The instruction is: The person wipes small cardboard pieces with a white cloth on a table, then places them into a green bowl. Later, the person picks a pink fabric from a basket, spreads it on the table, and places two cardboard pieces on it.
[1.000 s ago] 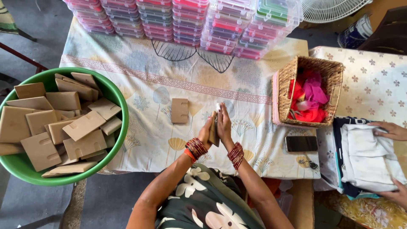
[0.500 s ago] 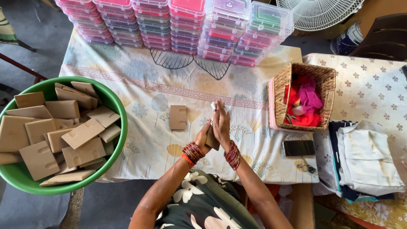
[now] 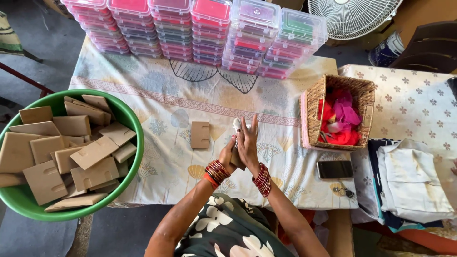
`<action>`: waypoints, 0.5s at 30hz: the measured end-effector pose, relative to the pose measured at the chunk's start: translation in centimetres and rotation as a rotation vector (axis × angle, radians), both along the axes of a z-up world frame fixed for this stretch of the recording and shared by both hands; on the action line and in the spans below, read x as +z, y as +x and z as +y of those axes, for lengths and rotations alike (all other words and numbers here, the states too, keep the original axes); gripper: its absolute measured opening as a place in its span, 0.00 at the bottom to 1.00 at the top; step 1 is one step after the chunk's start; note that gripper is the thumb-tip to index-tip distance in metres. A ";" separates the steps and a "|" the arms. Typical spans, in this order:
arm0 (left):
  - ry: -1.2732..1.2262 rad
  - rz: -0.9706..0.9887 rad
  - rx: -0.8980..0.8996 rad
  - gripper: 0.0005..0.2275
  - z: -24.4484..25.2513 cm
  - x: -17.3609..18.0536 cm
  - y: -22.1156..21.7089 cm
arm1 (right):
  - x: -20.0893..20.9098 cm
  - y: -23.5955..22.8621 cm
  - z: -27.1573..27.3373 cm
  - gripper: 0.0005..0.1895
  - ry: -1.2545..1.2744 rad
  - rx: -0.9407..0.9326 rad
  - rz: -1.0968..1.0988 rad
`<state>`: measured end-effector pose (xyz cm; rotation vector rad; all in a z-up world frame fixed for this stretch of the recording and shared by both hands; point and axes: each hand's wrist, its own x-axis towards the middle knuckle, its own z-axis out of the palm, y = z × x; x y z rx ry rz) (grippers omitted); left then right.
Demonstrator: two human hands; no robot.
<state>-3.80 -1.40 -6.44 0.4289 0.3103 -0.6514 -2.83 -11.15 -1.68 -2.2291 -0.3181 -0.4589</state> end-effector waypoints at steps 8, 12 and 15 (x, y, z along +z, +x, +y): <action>0.043 -0.136 0.146 0.28 0.0 -13.9 3.6 | 2.4 -5.5 2.8 0.28 0.095 0.130 0.161; 0.111 0.048 0.010 0.26 0.4 -0.4 0.1 | 0.8 -1.1 0.5 0.26 0.084 0.095 0.188; 0.113 0.094 -0.058 0.24 -0.1 2.6 0.2 | -0.3 1.1 -0.4 0.26 0.092 -0.035 0.158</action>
